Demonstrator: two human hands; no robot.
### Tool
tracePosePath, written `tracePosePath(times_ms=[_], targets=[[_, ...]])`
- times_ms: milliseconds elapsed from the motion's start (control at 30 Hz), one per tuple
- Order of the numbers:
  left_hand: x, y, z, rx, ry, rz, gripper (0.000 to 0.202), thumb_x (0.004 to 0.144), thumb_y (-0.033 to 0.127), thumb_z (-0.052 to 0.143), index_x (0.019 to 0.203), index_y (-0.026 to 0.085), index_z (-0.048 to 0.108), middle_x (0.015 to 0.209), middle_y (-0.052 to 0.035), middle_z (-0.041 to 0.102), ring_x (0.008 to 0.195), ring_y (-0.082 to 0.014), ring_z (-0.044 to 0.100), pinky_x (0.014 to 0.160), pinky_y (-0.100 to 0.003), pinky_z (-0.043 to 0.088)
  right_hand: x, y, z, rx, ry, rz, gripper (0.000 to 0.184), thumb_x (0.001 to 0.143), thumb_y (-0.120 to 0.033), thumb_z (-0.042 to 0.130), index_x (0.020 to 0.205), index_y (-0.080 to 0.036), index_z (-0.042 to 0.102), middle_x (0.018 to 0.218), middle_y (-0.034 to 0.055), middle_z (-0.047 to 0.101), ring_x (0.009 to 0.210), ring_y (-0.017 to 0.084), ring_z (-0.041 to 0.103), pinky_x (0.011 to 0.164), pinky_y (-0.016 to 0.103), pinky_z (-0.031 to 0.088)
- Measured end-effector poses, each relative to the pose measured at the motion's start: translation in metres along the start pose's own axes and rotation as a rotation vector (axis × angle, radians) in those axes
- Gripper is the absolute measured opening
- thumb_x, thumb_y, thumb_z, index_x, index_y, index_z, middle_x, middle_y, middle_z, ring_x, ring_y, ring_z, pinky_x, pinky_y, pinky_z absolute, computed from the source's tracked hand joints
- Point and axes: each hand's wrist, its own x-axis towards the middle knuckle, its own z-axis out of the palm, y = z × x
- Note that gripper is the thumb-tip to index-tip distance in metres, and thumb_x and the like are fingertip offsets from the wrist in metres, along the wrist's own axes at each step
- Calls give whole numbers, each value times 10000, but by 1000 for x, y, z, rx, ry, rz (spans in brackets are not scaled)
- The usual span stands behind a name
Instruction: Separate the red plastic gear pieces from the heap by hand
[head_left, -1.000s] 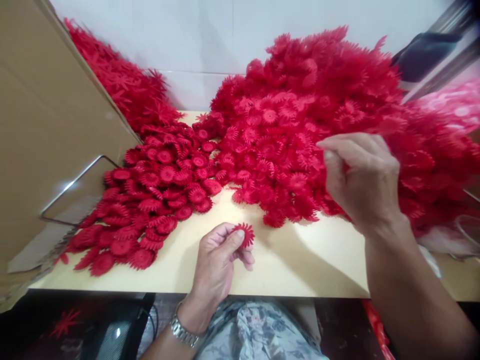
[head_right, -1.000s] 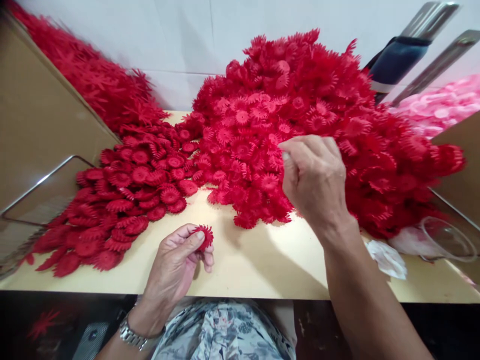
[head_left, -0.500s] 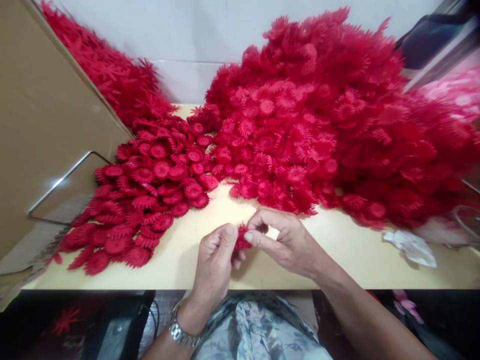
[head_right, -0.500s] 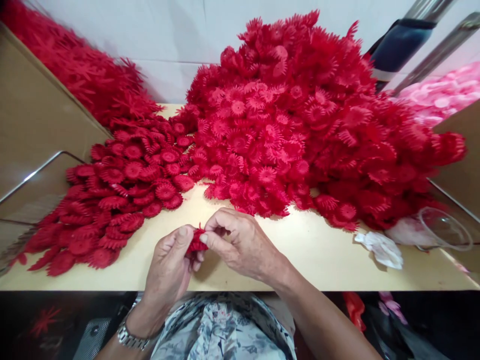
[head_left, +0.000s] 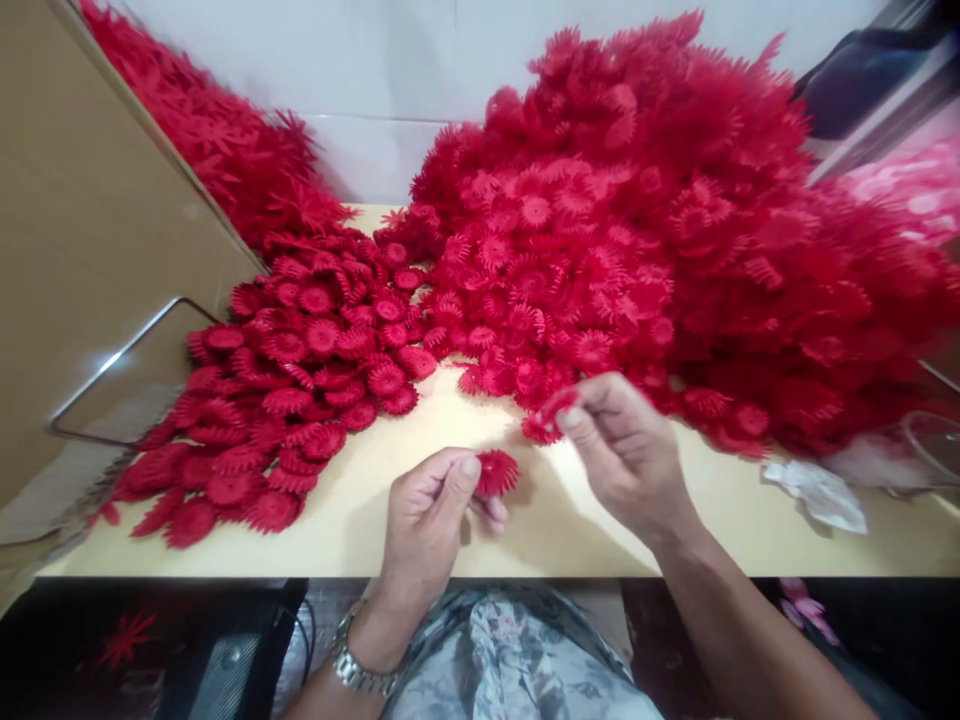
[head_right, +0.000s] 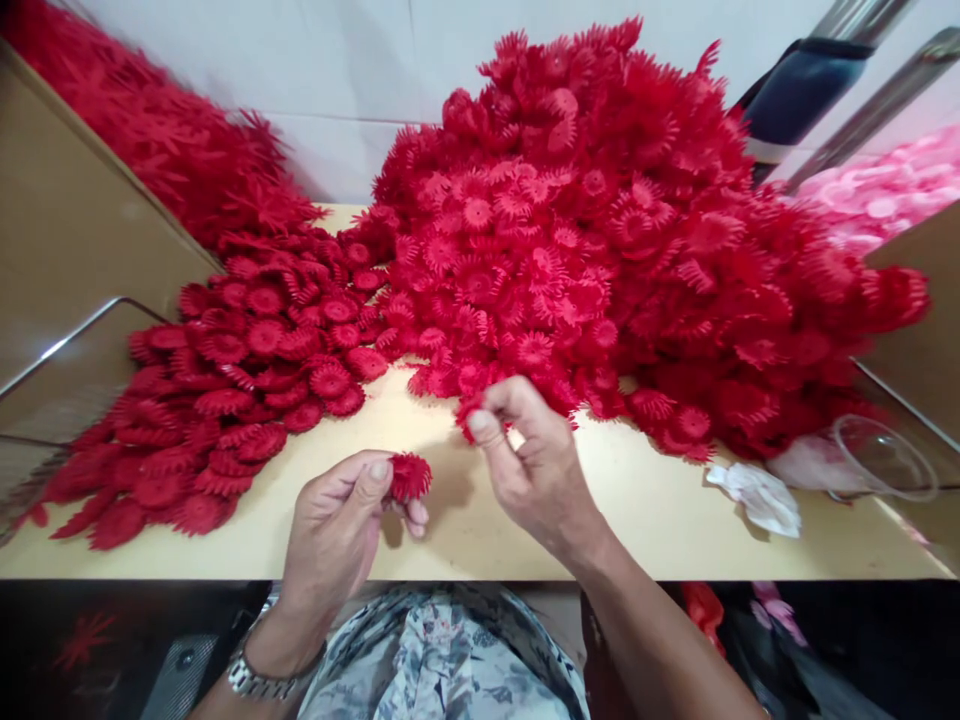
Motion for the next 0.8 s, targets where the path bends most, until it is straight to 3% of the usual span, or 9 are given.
tracePosePath(times_ms=[67,300,533,667,800], targets=[[3,3,1,-65,-10,-59,188,799,307,568,741,134,608,549,-30,647,485,-150,599,488,-254,473,-4,0,1,6,-104,34,89,859,-281,505,804,-212,492,678,-9,499,609,121,487,560,250,412],[9,13,9,-347,0,-274,235,782,331,546,730,106,587,618,-64,661,450,-162,601,427,-274,498,-10,-8,12,-145,-239,-3,76,853,-226,486,793,-188,512,623,-27,494,549,95,460,513,220,377],[7,12,10,-317,44,-259,155,724,205,600,853,121,582,575,-21,635,444,-148,589,432,-248,489,-14,-6,18,-327,-241,-170,71,837,-150,475,813,-174,538,591,-32,515,501,83,474,493,198,391],[8,11,8,-285,125,-269,246,672,228,658,889,129,595,574,-15,631,415,-142,561,410,-244,454,8,-13,-6,-466,-131,-328,119,833,-106,470,879,-174,557,694,-1,611,582,91,563,540,182,441],[13,9,7,-309,159,-297,295,601,241,713,862,128,633,527,-27,621,422,-160,549,398,-258,437,65,-25,-50,-858,133,-587,150,851,-126,448,907,-155,584,791,56,642,721,147,600,666,246,473]])
